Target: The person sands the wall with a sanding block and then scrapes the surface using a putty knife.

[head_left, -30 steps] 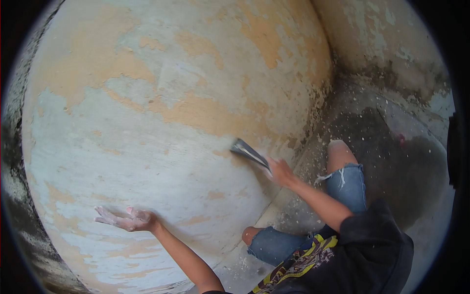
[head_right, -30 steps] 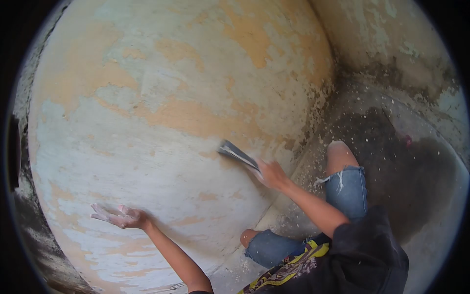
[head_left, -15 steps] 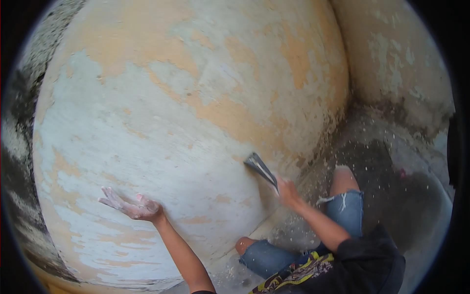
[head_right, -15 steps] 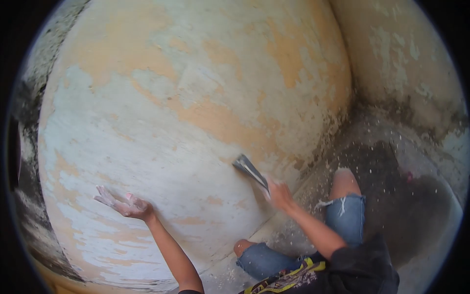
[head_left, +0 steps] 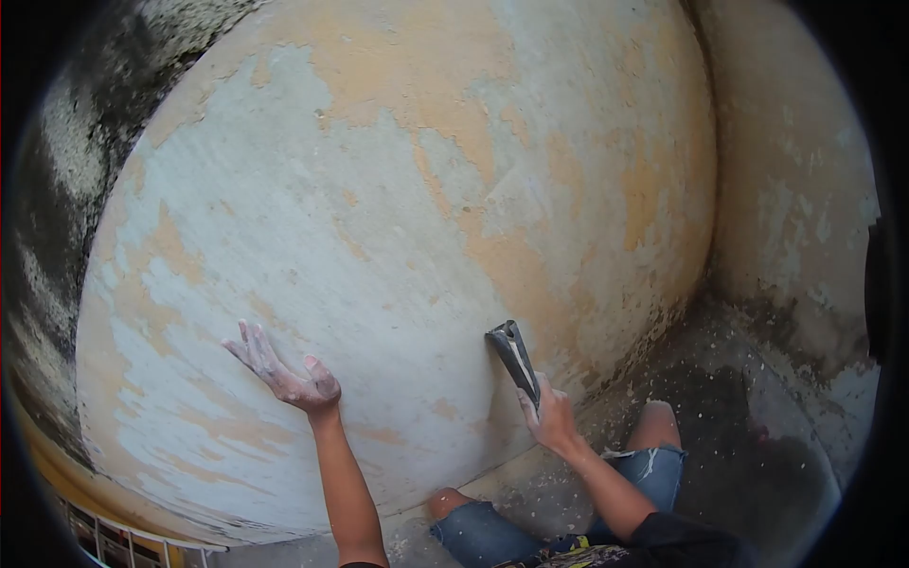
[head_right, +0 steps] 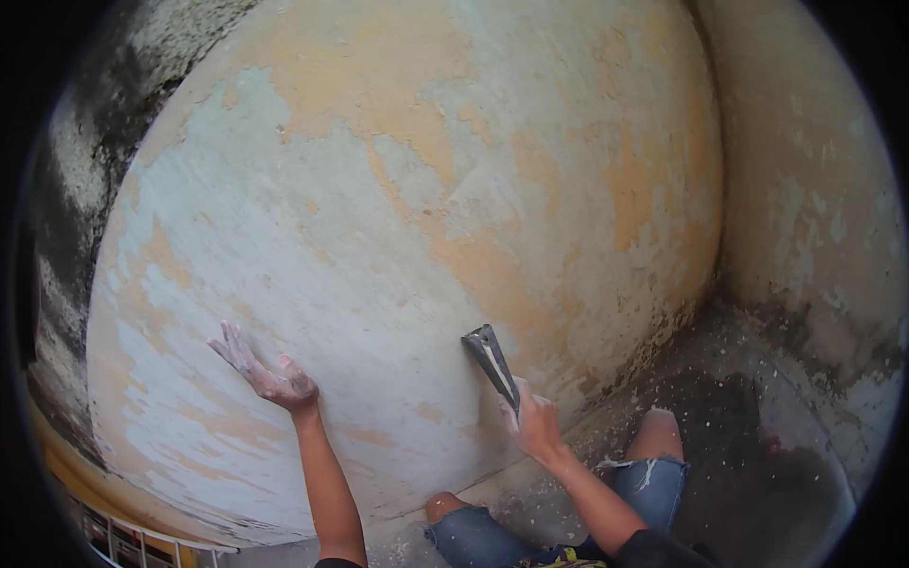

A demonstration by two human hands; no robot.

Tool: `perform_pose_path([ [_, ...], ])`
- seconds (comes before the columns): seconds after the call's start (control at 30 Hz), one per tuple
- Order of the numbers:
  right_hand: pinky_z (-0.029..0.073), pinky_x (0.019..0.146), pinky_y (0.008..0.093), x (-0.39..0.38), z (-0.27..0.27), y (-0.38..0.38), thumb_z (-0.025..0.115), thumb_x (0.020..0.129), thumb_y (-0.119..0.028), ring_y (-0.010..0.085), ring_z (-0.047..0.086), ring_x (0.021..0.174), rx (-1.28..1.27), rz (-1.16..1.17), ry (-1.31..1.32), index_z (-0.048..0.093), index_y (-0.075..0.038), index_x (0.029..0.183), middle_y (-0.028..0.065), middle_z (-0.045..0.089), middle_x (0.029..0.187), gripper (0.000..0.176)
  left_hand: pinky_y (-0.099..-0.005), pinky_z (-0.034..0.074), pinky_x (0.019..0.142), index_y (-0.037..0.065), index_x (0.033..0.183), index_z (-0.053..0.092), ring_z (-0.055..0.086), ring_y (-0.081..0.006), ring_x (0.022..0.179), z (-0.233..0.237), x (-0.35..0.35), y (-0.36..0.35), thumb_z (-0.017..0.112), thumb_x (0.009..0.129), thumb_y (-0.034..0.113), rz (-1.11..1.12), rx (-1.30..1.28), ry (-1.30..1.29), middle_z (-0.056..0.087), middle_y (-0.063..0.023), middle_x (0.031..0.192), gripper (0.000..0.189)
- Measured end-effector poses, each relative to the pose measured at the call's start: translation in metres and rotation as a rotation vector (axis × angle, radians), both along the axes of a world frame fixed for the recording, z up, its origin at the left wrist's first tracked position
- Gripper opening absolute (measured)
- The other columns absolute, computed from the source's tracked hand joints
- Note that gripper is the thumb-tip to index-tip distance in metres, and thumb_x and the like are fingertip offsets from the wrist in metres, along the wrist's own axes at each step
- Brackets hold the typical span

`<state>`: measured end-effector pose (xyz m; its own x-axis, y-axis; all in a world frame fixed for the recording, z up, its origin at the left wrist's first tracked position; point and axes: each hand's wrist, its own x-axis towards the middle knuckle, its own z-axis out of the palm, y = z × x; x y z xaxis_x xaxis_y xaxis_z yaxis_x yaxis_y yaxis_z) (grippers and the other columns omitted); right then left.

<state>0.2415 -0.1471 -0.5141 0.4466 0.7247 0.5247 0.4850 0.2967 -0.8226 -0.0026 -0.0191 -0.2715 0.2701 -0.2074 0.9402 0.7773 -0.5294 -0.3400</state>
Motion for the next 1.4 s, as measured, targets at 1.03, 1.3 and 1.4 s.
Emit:
perform_pose_path([
  [1.03, 0.047, 0.064, 0.0547, 0.014, 0.112, 0.024, 0.060, 0.098, -0.019, 0.0515, 0.063, 0.076, 0.026, 0.014, -0.045, 0.053, -0.001, 0.116, 0.0271, 0.064, 0.075, 0.026, -0.0684, 0.025, 0.117, -0.010, 0.139, 0.046, 0.044, -0.0467, 0.138, 0.000, -0.003, 0.001, 0.044, 0.092, 0.028, -0.053, -0.034, -0.018, 0.050, -0.0285, 0.141, 0.061],
  [1.3, 0.048, 0.065, 0.0560, -0.001, 0.025, 0.013, 0.061, 0.098, -0.017, 0.0518, 0.062, 0.076, 0.000, -0.047, -0.026, 0.053, -0.002, 0.122, 0.0284, 0.064, 0.079, 0.030, -0.0676, 0.025, 0.117, -0.010, 0.139, 0.047, 0.044, -0.0462, 0.138, 0.001, -0.005, 0.003, 0.045, 0.092, 0.027, -0.070, -0.017, -0.007, 0.050, -0.0285, 0.142, 0.060],
  [1.4, 0.047, 0.064, 0.0563, 0.017, 0.117, 0.036, 0.060, 0.098, -0.016, 0.0511, 0.062, 0.076, 0.111, -0.038, -0.096, 0.053, -0.002, 0.116, 0.0279, 0.064, 0.077, 0.024, -0.0674, 0.025, 0.117, -0.010, 0.139, 0.047, 0.044, -0.0457, 0.138, 0.000, -0.005, 0.005, 0.044, 0.092, 0.026, -0.089, -0.026, -0.009, 0.050, -0.0279, 0.142, 0.060],
])
